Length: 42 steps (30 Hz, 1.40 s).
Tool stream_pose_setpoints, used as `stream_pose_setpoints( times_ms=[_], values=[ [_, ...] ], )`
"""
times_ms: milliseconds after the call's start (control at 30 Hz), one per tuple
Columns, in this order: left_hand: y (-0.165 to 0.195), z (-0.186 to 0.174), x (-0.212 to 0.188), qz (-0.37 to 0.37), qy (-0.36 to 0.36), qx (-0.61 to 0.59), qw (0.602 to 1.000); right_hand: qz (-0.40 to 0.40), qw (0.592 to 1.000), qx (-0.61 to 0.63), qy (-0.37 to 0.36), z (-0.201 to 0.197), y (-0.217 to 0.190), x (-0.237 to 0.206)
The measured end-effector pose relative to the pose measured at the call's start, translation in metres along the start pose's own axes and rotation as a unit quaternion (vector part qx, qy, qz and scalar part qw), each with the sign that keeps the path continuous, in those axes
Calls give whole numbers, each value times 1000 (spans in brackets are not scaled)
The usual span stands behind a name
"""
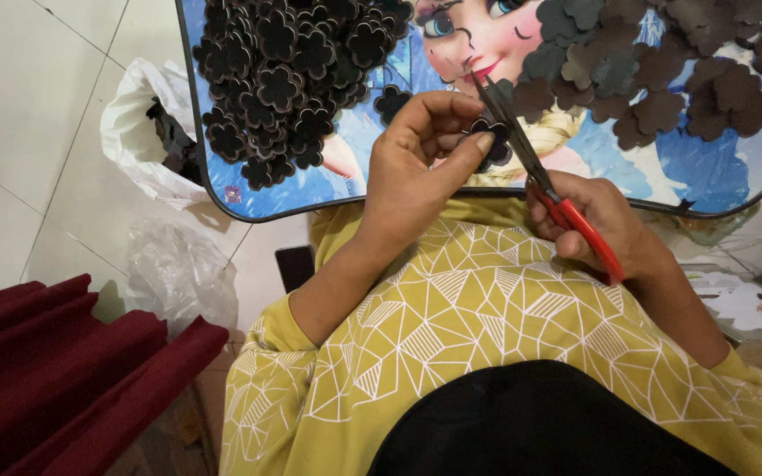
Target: The person sits on the floor with a lap desk covered in black flower-shaped fabric cutouts. They pick up individual flower pieces, hold them, and trim the edges with red-handled scissors, setting trimmed pieces back on the board; early on they handle a plastic container of glue-like material and a white flower piece.
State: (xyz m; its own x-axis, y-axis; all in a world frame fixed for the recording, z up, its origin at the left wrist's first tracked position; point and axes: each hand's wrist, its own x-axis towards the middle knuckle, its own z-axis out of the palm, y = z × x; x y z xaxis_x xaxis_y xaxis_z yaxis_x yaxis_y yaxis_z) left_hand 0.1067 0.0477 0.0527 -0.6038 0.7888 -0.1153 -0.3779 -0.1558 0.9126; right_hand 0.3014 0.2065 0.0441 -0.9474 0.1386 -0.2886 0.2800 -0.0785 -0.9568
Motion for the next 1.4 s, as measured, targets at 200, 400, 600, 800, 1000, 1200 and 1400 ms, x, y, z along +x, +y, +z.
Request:
stream_pose_setpoints(
  times_ms=[200,400,600,800,1000,1200,1400],
  values=[
    [-2,2,1,21,33,-2,999,30,999,-18,8,1,2,0],
    [1,10,1,-11,18,-41,999,4,999,-36,20,5,-2,2],
    [5,12,1,-8,24,-32,999,-11,999,-37,-10,6,-11,3],
    [8,15,-2,4,5,-26,1000,-24,998,-62,-13,8,-22,0],
    [12,17,-4,-1,-5,-11,1000,-10,997,-69,-12,9,-26,1],
    [12,18,-5,-15,0,18,1000,-20,997,-80,-4,10,-27,1],
    [10,17,-5,-15,-11,17,1000,-24,997,-68,-15,10,-28,2]
  ],
)
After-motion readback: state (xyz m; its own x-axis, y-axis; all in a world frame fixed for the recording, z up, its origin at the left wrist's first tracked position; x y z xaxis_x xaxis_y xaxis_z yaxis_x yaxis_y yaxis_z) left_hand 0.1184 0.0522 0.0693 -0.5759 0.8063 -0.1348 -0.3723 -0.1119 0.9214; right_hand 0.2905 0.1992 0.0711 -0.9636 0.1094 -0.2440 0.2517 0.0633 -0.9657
